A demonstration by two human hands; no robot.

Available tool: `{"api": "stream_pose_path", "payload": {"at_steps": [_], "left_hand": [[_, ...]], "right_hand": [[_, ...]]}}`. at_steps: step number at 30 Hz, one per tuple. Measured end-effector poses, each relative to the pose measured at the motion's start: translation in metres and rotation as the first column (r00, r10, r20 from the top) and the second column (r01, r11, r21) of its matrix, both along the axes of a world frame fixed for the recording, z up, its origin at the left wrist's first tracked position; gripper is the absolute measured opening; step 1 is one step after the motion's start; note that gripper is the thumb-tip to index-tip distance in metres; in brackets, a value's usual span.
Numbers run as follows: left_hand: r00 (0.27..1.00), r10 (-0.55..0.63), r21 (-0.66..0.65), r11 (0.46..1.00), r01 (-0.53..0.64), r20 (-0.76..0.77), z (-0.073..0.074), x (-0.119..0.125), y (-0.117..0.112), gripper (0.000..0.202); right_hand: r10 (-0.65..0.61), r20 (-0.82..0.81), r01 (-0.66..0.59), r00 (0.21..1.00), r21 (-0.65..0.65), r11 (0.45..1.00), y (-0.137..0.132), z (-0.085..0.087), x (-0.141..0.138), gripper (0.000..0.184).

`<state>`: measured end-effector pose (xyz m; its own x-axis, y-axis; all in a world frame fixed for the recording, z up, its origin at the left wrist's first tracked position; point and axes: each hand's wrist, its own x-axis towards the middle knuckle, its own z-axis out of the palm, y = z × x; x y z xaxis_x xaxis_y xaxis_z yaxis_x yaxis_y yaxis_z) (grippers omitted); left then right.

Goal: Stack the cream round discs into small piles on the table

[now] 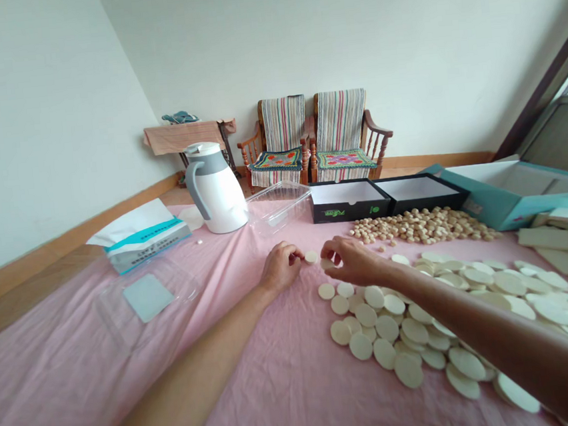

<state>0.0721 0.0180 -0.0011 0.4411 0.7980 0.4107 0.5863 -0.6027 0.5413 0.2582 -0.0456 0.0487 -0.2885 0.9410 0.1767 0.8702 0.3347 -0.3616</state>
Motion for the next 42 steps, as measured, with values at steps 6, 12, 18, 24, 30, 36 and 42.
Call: {"api": "stream_pose_path", "payload": {"at_steps": [6,12,18,24,30,36,42], "left_hand": [[1.0,0.009,0.012,1.0,-0.009,-0.008,0.002,-0.001,-0.003,0.019],[1.0,-0.007,0.034,0.999,0.008,-0.02,0.005,0.0,-0.005,0.019],[0.999,-0.01,0.049,0.999,0.012,-0.033,0.004,0.0,-0.006,0.02],[1.0,0.002,0.068,0.998,0.0,-0.031,0.003,0.002,-0.005,0.019],[0.999,0.0,0.08,0.997,0.003,-0.032,0.004,0.002,-0.005,0.018],[0.999,-0.003,0.083,0.997,0.006,-0.039,0.004,0.002,-0.005,0.018],[0.999,-0.008,0.086,0.996,0.011,-0.039,0.005,0.002,-0.005,0.021]], "right_hand": [[-0.099,0.055,0.093,0.994,0.108,0.99,0.026,0.006,-0.019,0.016],[-0.073,0.081,0.067,0.994,0.081,0.995,0.032,-0.007,-0.03,0.017],[-0.066,0.074,0.062,0.995,0.059,0.996,0.025,0.005,-0.012,0.021],[0.198,0.139,-0.136,0.97,-0.362,0.922,-0.011,0.029,0.014,0.02],[0.216,0.118,-0.175,0.969,-0.289,0.941,-0.028,0.012,0.011,0.029],[0.168,0.197,-0.148,0.966,-0.113,0.983,-0.023,0.012,0.016,0.038],[0.027,0.169,-0.013,0.985,-0.081,0.997,-0.015,-0.001,0.027,0.025]]}}
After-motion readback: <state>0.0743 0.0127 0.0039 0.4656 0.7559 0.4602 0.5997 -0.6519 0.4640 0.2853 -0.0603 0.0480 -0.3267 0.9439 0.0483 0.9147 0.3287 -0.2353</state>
